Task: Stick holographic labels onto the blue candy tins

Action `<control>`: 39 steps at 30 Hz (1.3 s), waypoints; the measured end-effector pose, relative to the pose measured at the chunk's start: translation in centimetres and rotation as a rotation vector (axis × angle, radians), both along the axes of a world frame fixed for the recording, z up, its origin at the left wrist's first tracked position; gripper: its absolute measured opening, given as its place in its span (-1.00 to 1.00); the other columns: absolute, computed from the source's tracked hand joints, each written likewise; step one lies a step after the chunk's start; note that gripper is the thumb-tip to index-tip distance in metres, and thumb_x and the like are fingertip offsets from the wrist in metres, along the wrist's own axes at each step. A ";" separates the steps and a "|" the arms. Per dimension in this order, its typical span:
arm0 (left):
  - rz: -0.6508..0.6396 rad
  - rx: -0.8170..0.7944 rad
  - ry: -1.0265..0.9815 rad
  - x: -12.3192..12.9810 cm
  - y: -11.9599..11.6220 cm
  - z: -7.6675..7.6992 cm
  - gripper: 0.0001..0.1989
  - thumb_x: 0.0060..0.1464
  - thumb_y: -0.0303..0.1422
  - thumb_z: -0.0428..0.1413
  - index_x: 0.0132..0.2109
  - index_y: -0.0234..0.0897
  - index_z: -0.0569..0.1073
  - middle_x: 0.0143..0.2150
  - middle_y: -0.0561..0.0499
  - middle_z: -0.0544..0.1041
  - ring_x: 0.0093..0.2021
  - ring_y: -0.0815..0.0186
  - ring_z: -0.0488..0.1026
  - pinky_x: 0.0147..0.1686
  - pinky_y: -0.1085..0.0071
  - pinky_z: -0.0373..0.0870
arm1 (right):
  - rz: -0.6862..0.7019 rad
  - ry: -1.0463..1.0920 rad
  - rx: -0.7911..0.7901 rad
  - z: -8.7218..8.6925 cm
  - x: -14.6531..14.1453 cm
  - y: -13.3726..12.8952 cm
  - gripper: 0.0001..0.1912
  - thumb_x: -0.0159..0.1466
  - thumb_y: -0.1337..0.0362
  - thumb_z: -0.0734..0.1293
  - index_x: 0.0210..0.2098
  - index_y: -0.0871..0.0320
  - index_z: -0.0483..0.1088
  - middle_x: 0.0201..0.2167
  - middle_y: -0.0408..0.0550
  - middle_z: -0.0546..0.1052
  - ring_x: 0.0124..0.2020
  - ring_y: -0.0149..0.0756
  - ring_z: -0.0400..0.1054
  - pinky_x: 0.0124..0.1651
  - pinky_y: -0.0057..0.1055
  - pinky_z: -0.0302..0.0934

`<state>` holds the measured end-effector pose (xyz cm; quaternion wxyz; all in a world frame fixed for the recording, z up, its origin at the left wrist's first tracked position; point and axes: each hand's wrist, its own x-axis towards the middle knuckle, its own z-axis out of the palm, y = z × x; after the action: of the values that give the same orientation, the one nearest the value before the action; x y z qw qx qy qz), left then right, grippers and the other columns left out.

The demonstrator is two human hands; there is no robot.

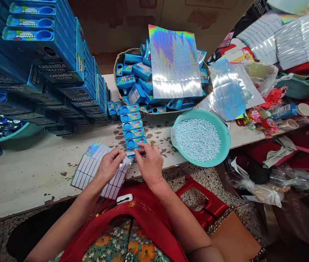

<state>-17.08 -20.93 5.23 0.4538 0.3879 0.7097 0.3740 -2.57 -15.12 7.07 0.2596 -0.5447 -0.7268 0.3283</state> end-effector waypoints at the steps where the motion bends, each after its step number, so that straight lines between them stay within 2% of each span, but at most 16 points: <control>1: -0.008 0.001 -0.007 0.0 0.2 -0.7 -0.72 0.09 -0.17 -0.02 -0.45 -0.25 0.36 -0.57 0.13 0.35 -0.53 0.41 0.25 -0.49 0.50 0.15 | 0.003 -0.048 0.035 -0.2 0.1 0.2 -0.81 0.19 0.21 0.30 -0.20 0.09 0.40 -0.42 -0.09 0.46 -0.29 -0.25 0.30 -0.24 -0.35 0.25; 3: -0.009 -0.024 -0.029 -0.3 0.3 -2.2 -0.72 0.08 -0.17 -0.01 -0.45 -0.25 0.35 -0.57 0.12 0.35 -0.53 0.40 0.26 -0.49 0.49 0.16 | 0.001 -0.090 0.081 -0.6 0.6 0.5 -0.84 0.19 0.20 0.31 -0.26 0.11 0.41 -0.42 -0.08 0.42 -0.29 -0.25 0.27 -0.23 -0.34 0.23; 6: 0.054 -0.077 0.016 -0.7 -0.1 -3.8 -0.73 0.08 -0.18 -0.01 -0.43 -0.26 0.39 -0.54 0.08 0.40 -0.46 0.34 0.34 -0.41 0.44 0.26 | -0.059 0.007 0.053 -0.9 1.4 0.8 -0.79 0.19 0.17 0.30 -0.22 0.12 0.37 -0.34 -0.07 0.37 -0.32 -0.31 0.24 -0.29 -0.38 0.24; 7: 0.099 -0.061 0.047 -0.6 -0.4 -4.0 -0.73 0.09 -0.17 -0.02 -0.36 -0.26 0.43 -0.45 0.04 0.45 -0.37 0.30 0.39 -0.33 0.41 0.30 | -0.102 0.053 0.030 -1.0 1.5 0.8 -0.74 0.18 0.15 0.31 -0.19 0.13 0.35 -0.29 -0.05 0.36 -0.32 -0.32 0.24 -0.32 -0.40 0.25; 9: 0.180 0.030 0.084 0.4 -1.2 -3.8 -0.67 0.13 -0.15 -0.05 -0.09 -0.23 0.43 -0.11 -0.05 0.48 -0.06 0.20 0.38 -0.07 0.31 0.29 | -0.169 0.109 -0.014 -1.4 1.4 0.8 -0.61 0.12 0.09 0.36 -0.14 0.15 0.30 -0.20 -0.01 0.34 -0.29 -0.32 0.25 -0.36 -0.42 0.26; 11: 0.170 0.131 0.079 2.5 -2.0 -3.4 -0.49 0.13 -0.11 -0.06 0.19 -0.18 0.23 0.24 -0.10 0.21 0.24 0.15 0.13 0.16 0.23 0.11 | -0.183 0.127 -0.047 -2.0 1.0 0.7 -0.56 0.07 0.06 0.39 -0.15 0.16 0.27 -0.18 0.00 0.35 -0.27 -0.30 0.26 -0.33 -0.40 0.27; 14: -0.032 0.164 0.123 5.1 -2.9 -3.7 -0.21 0.06 -0.02 0.00 0.33 -0.25 -0.07 0.38 -0.16 -0.18 0.36 0.05 -0.27 0.27 0.09 -0.21 | -0.209 0.153 -0.058 -3.0 0.4 0.4 -0.61 0.11 0.08 0.36 -0.17 0.17 0.27 -0.22 0.00 0.38 -0.23 -0.26 0.30 -0.28 -0.35 0.28; 17: -0.131 0.064 0.338 2.9 -3.2 -5.3 -0.19 0.04 0.02 0.01 0.31 -0.28 -0.02 0.38 -0.21 -0.16 0.36 -0.03 -0.32 0.25 -0.04 -0.28 | -0.227 0.205 -0.041 -3.4 0.5 -0.1 -0.64 0.19 0.12 0.29 -0.08 0.17 0.26 -0.15 0.04 0.38 -0.16 -0.23 0.31 -0.25 -0.32 0.30; 21: 0.208 -0.192 0.684 -7.5 -3.6 -8.0 -0.35 0.11 -0.03 -0.08 0.24 -0.31 0.13 0.27 -0.27 0.16 0.29 -0.02 0.01 0.19 0.01 -0.04 | -0.240 0.193 0.254 -3.1 0.9 -3.2 -0.55 0.18 0.28 0.31 0.06 0.13 0.20 -0.05 0.09 0.32 -0.11 -0.21 0.29 -0.16 -0.22 0.28; 23: 0.233 -0.416 0.668 -12.7 -3.7 -9.8 -0.35 0.03 -0.02 0.01 0.16 -0.33 0.24 0.14 -0.32 0.33 0.16 -0.10 0.21 0.05 0.01 0.15 | -0.025 0.186 0.373 -3.3 0.1 -5.5 -0.56 0.14 0.36 0.34 0.02 0.09 0.25 -0.12 0.04 0.36 -0.14 -0.21 0.29 -0.15 -0.21 0.28; 25: 0.148 -0.543 0.510 -15.9 -3.8 -11.9 -0.46 -0.09 -0.09 0.14 0.00 -0.33 0.38 -0.03 -0.26 0.48 -0.02 -0.05 0.39 -0.11 0.14 0.28 | 0.287 0.203 0.312 -4.2 -1.9 -7.2 -0.63 0.16 0.40 0.32 -0.04 0.06 0.29 -0.20 -0.01 0.40 -0.15 -0.22 0.31 -0.12 -0.22 0.28; 27: 0.129 -0.472 0.346 -17.1 -4.1 -13.5 -0.67 -0.10 -0.20 0.15 -0.20 -0.30 0.45 -0.20 -0.13 0.54 -0.17 0.09 0.45 -0.20 0.28 0.32 | 0.447 0.204 0.158 -6.0 -5.0 -7.7 -0.68 0.21 0.39 0.27 -0.04 0.07 0.29 -0.17 0.00 0.41 -0.11 -0.23 0.30 -0.07 -0.23 0.28; 30: 0.257 -0.180 0.229 -16.4 -5.0 -14.1 -0.83 -0.04 -0.27 0.08 -0.36 -0.29 0.44 -0.29 -0.03 0.52 -0.22 0.23 0.43 -0.21 0.37 0.31 | 0.377 0.123 0.038 -9.3 -10.5 -6.4 -0.67 0.26 0.35 0.20 0.02 0.15 0.28 -0.06 0.09 0.35 0.00 -0.20 0.24 0.02 -0.20 0.23; 33: 0.341 0.007 0.227 -15.3 -6.0 -13.3 -0.81 -0.03 -0.24 0.08 -0.37 -0.27 0.44 -0.17 -0.05 0.47 -0.09 0.23 0.38 -0.10 0.35 0.27 | 0.320 -0.071 0.012 -11.8 -15.1 -4.7 -0.62 0.24 0.29 0.23 0.05 0.21 0.29 0.00 0.13 0.33 0.04 -0.12 0.18 0.08 -0.15 0.15; 35: 0.341 0.050 0.166 -15.1 -6.4 -12.7 -0.81 -0.01 -0.22 0.07 -0.36 -0.26 0.43 -0.16 -0.05 0.47 -0.10 0.25 0.38 -0.12 0.36 0.27 | 0.319 -0.183 -0.016 -12.6 -16.9 -4.5 -0.61 0.24 0.26 0.23 0.06 0.19 0.30 -0.01 0.11 0.36 0.00 -0.11 0.20 0.06 -0.16 0.14; 39: 0.400 0.096 0.009 -15.3 -6.4 -12.6 -0.83 -0.04 -0.25 0.09 -0.38 -0.27 0.34 -0.43 0.07 0.43 -0.39 0.35 0.37 -0.38 0.47 0.27 | 0.307 -0.265 -0.005 -13.1 -18.1 -5.7 -0.58 0.28 0.27 0.18 0.12 0.16 0.25 0.00 0.08 0.38 -0.02 -0.13 0.21 0.03 -0.21 0.13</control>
<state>-32.41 -27.34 -7.36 0.3485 0.2621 0.7560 0.4882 -20.63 -20.83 -6.02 0.1072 -0.4667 -0.8282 0.2911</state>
